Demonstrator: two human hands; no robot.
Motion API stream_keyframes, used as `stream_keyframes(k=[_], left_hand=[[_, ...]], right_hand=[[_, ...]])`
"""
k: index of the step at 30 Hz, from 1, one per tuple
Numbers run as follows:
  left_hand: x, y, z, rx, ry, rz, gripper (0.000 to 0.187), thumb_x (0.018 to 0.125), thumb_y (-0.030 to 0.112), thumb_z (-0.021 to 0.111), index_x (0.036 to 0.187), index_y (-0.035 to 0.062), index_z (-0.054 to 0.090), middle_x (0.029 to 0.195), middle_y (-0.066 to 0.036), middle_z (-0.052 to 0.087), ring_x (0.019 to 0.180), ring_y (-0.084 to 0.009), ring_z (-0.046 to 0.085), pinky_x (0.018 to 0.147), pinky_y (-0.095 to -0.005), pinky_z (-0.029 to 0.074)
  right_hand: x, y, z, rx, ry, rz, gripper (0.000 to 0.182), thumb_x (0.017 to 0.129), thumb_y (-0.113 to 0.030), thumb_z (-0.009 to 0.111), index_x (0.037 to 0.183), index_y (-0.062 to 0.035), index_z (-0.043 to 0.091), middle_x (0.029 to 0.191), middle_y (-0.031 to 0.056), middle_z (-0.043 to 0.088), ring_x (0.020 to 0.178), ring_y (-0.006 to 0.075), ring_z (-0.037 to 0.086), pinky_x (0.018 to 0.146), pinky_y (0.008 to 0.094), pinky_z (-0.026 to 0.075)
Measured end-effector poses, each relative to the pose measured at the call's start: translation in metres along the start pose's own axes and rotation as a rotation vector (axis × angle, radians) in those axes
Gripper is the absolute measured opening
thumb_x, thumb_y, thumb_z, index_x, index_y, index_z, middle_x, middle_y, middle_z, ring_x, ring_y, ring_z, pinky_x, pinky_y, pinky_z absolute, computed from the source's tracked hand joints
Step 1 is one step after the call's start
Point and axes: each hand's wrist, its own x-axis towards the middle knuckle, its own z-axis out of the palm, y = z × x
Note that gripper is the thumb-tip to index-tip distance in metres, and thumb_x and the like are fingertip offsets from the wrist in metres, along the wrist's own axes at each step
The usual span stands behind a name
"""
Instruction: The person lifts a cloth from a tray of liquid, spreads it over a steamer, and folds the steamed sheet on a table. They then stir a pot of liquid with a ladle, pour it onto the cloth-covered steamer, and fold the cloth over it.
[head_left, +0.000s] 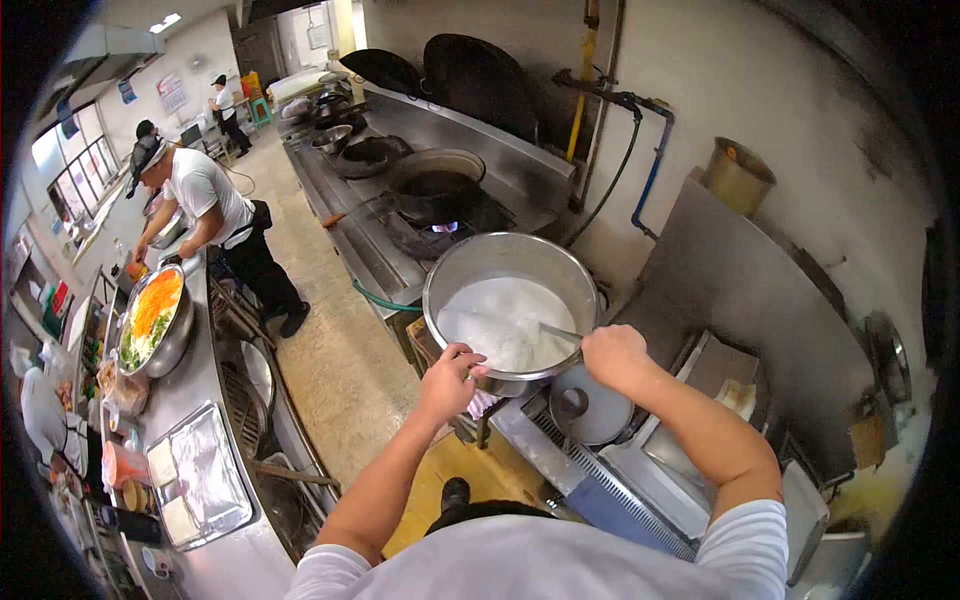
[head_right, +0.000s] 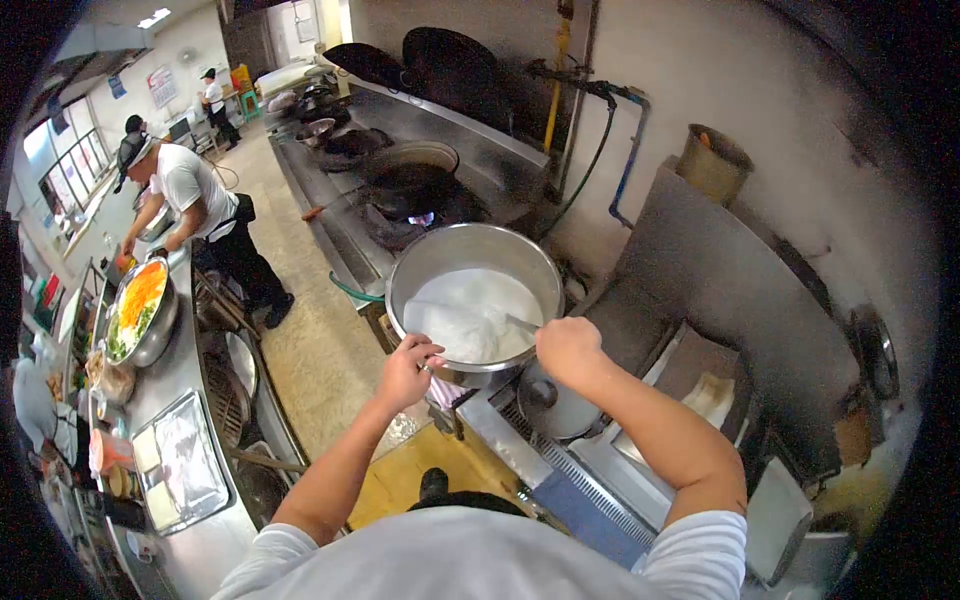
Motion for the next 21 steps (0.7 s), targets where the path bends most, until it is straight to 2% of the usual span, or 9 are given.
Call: stream_keyframes(k=[1,4,10,13,16,18,20,21], left_hand=[[0.001,0.003,-0.001,0.016,-0.010,-0.017,0.021,0.094,0.026,0.071,0.108,0.0127,0.077,0.117,-0.010,0.066,0.102,-0.0323,0.068,0.086,-0.0420,0.055],[0.004,0.011,-0.009,0.056,-0.085,-0.042,0.020,0.094,0.027,0.071,0.108,0.0143,0.078,0.119,-0.010,0.065,0.106,-0.0316,0.067,0.088,-0.0420,0.055],[0.002,0.015,-0.006,0.152,-0.077,-0.058,0.023,0.096,0.032,0.067,0.111,0.0164,0.076,0.122,-0.009,0.066,0.108,-0.0320,0.067,0.092,-0.0437,0.054],[0.001,0.009,-0.003,0.168,-0.054,-0.016,0.024,0.095,0.032,0.068,0.111,0.0167,0.076,0.122,-0.009,0.066,0.106,-0.0321,0.067,0.091,-0.0439,0.054],[-0.003,0.010,-0.005,0.163,-0.046,-0.003,0.024,0.095,0.033,0.069,0.111,0.0170,0.076,0.121,-0.008,0.066,0.106,-0.0318,0.068,0.090,-0.0440,0.055],[-0.003,0.014,-0.006,0.157,-0.058,-0.014,0.025,0.095,0.033,0.068,0.112,0.0165,0.076,0.122,-0.008,0.066,0.107,-0.0318,0.067,0.091,-0.0438,0.054],[-0.004,0.014,-0.008,0.154,-0.080,-0.036,0.025,0.096,0.032,0.068,0.114,0.0154,0.076,0.122,-0.009,0.065,0.109,-0.0322,0.067,0.093,-0.0434,0.054],[-0.005,0.019,-0.011,0.167,-0.084,-0.047,0.025,0.096,0.032,0.068,0.113,0.0154,0.076,0.122,-0.009,0.065,0.108,-0.0323,0.067,0.093,-0.0432,0.054]], right_hand=[[-0.005,0.004,-0.014,0.022,0.012,-0.006,0.021,0.089,-0.015,0.060,0.092,-0.0070,0.080,0.099,0.0159,0.077,0.092,0.0304,0.077,0.075,0.0435,0.061],[-0.010,0.011,-0.040,0.058,-0.009,-0.103,0.020,0.086,-0.012,0.063,0.096,-0.0054,0.079,0.099,0.0162,0.077,0.094,0.0322,0.076,0.077,0.0450,0.061],[-0.010,0.011,-0.082,-0.018,-0.144,-0.181,0.023,0.077,-0.005,0.070,0.098,-0.0053,0.079,0.100,0.0146,0.077,0.099,0.0324,0.075,0.079,0.0463,0.060],[-0.017,0.004,-0.081,-0.014,-0.142,-0.191,0.021,0.081,-0.008,0.067,0.097,-0.0068,0.080,0.101,0.0144,0.077,0.099,0.0323,0.074,0.078,0.0471,0.060],[-0.024,-0.013,-0.053,0.092,0.010,-0.177,0.021,0.085,-0.012,0.063,0.096,-0.0081,0.080,0.100,0.0148,0.077,0.097,0.0318,0.075,0.078,0.0466,0.061],[-0.015,-0.032,-0.004,0.109,0.197,-0.196,0.022,0.088,-0.014,0.060,0.093,-0.0084,0.081,0.098,0.0133,0.078,0.094,0.0297,0.076,0.078,0.0433,0.061],[-0.017,-0.058,0.010,0.099,0.144,-0.137,0.021,0.088,-0.015,0.062,0.093,-0.0094,0.081,0.099,0.0122,0.077,0.095,0.0273,0.076,0.077,0.0408,0.061],[-0.017,-0.066,0.021,0.060,0.194,-0.093,0.020,0.088,-0.015,0.062,0.093,-0.0099,0.081,0.100,0.0119,0.077,0.096,0.0265,0.075,0.077,0.0400,0.061]])
